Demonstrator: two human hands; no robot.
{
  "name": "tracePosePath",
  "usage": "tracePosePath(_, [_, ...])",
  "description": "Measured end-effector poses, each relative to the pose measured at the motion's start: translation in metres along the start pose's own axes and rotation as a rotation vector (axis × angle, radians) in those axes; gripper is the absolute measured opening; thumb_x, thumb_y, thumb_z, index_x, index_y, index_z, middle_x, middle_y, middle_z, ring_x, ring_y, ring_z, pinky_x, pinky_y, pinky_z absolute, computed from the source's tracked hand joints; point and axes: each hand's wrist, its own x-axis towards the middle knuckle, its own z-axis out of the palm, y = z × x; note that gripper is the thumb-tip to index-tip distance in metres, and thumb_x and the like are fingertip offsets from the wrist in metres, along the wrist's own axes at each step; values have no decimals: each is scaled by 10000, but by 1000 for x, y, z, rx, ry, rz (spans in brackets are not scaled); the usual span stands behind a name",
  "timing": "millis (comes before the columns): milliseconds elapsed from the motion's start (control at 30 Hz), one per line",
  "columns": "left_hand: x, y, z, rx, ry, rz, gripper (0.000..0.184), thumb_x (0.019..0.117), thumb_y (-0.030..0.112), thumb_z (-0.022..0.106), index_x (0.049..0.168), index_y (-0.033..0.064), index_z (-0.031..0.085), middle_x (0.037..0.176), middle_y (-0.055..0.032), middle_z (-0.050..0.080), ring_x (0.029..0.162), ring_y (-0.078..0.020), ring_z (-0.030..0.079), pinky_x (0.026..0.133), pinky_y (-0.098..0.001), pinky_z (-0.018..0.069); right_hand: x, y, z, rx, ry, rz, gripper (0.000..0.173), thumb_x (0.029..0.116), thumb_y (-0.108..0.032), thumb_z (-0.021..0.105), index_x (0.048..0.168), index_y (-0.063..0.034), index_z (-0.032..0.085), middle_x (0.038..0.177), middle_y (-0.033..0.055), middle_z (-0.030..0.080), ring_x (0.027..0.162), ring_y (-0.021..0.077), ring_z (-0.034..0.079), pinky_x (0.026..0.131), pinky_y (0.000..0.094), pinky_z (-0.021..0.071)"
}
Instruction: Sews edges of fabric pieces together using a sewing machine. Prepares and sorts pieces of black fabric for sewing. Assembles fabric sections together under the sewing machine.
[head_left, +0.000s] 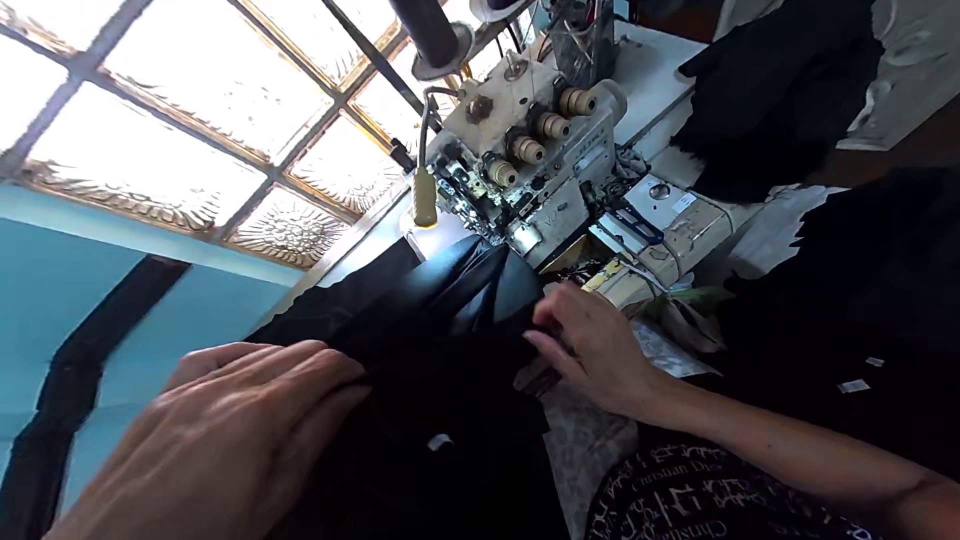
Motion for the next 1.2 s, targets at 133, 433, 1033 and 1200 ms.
tracePosePath(133, [4,-16,-2,-136,67,40,329,1037,337,496,988,133,750,870,21,690,822,-123,630,846,-459,475,-50,-2,37,-96,-434,42,366,979,-341,649,1077,1,735,1142,226,707,1149,448,642,986,637,474])
tracePosePath(433, [22,10,-6,-175,115,168,324,1071,313,497,979,114,734,821,-17,662,856,-145,620,981,-429,427,23,-74,70,331,-544,-31,429,886,-134,737,1225,118,667,1242,295,671,1202,436,624,1069,563,430])
tracePosePath(1033, [-10,-7,5,-142,109,54,375,1026,276,439,923,74,737,832,2,677,982,-204,660,1098,-587,370,59,5,8,213,-457,-450,133,961,-144,649,915,-64,745,766,32,671,799,183,673,1010,493,469])
tracePosePath(1200, [-45,-1,6,-83,88,34,328,1052,240,456,1001,142,766,832,-8,676,965,-234,648,1073,-653,326,82,41,7,71,-300,-357,110,916,-133,693,961,-77,776,899,94,714,923,285,678,922,522,487])
